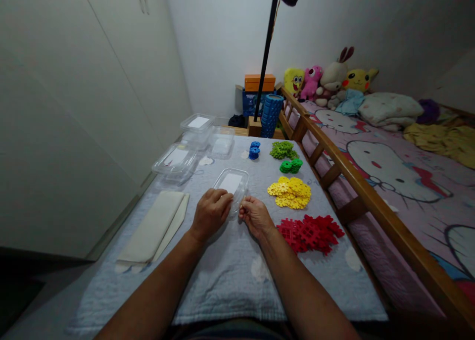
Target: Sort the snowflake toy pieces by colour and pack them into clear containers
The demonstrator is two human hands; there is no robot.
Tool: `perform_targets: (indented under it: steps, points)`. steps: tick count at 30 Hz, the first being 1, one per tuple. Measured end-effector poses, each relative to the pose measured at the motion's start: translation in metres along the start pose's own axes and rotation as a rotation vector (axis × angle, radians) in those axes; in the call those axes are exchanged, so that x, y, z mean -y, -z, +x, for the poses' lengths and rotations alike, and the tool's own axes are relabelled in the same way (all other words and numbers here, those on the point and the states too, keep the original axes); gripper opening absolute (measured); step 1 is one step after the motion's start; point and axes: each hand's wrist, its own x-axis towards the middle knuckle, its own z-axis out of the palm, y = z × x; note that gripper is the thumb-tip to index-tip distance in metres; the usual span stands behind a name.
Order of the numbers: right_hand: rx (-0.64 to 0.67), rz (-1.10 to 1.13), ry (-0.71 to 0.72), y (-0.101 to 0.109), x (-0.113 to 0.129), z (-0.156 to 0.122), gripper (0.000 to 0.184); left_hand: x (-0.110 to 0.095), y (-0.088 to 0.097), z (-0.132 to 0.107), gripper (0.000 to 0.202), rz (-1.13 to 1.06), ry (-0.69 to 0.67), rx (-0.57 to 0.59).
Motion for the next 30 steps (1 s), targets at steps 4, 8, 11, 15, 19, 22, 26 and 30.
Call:
perform_targets:
  steps: [4,8,11,15,19,22,26,30]
  points:
    - [-0.001,-0.008,-0.007,-0.001,0.0,-0.001,0.024,0.007,-0.001,-0.001,0.022,0.011,0.036,-0.041]
    - [-0.002,-0.013,-0.01,-0.001,0.001,-0.002,0.023,0.008,-0.001,-0.001,0.025,-0.034,0.101,-0.103]
    - [-0.002,-0.016,-0.01,0.0,0.002,-0.003,0.022,0.009,0.001,-0.001,0.024,-0.083,0.183,-0.132]
    - [-0.006,-0.014,-0.016,0.003,0.002,-0.003,0.021,0.016,0.005,0.0,0.023,-0.155,0.252,-0.208]
    - [-0.023,-0.016,-0.018,0.005,0.004,-0.002,0.022,0.031,0.008,0.0,0.023,-0.232,0.485,-0.344]
    - [-0.008,-0.019,-0.011,0.007,0.008,-0.003,0.023,0.038,0.006,-0.002,0.026,-0.327,0.683,-0.379]
    - [-0.011,-0.064,-0.031,0.011,0.015,-0.004,0.025,0.038,-0.001,-0.006,0.032,-0.446,0.827,-0.392]
    - [-0.16,-0.205,0.054,0.016,0.018,-0.001,0.03,0.036,-0.007,-0.009,0.059,-0.571,0.936,-0.406]
